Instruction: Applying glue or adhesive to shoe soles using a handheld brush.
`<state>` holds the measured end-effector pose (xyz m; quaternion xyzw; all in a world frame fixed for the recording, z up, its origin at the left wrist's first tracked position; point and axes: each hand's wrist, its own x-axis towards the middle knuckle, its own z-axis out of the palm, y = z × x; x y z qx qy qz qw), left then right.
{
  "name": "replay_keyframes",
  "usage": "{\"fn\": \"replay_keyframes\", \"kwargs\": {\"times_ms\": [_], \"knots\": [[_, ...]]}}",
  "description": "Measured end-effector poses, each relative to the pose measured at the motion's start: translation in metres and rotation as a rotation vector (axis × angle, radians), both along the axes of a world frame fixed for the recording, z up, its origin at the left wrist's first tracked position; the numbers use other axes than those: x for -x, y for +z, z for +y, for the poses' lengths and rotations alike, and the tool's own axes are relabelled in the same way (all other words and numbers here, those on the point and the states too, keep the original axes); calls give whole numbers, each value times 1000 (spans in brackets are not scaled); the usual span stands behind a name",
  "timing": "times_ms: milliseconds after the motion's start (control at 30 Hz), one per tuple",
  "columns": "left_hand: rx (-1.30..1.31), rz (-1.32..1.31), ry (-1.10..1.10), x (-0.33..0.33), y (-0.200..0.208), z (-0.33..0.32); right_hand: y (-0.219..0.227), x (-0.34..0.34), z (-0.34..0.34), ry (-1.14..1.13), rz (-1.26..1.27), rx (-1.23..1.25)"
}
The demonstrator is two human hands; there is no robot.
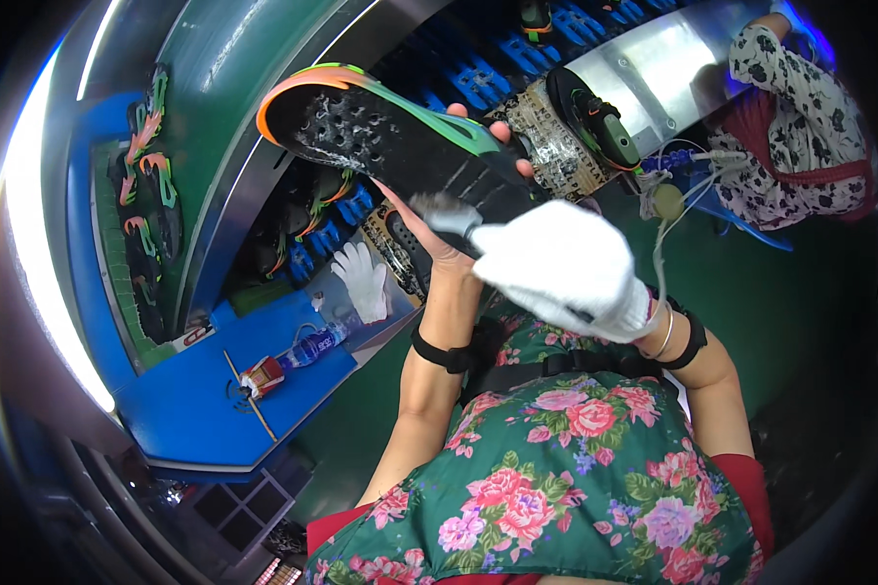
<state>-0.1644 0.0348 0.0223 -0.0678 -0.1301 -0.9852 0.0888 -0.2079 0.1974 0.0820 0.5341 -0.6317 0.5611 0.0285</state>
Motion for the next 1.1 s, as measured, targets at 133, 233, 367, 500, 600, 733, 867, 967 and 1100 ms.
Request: {"fn": "replay_keyframes", "kwargs": {"times_ms": [133,233,367,500,600,733,867,967,1100], "knots": [[-260,-2,167,-2,8,5,9,5,7,241,-422,-27],[-236,0,176,-1,3,2,-8,6,6,13,-193,23],[-258,-15,151,-4,5,-3,-1,-3,14,189,-281,-56],[-212,2,88,-8,-3,-7,-11,8,12,89,-529,23],[-150,-71,4,-11,-4,-18,-15,3,11,61,-143,-48],[-30,-113,-86,-18,-5,-25,-7,3,15,333,-637,-23],[65,-237,-244,-22,-1,-31,-15,11,14,97,-85,-110],[74,-232,-270,-19,1,-37,-15,-2,18,235,21,-139],[79,-174,-342,-24,0,-42,-1,0,18,408,-405,-156]]}}
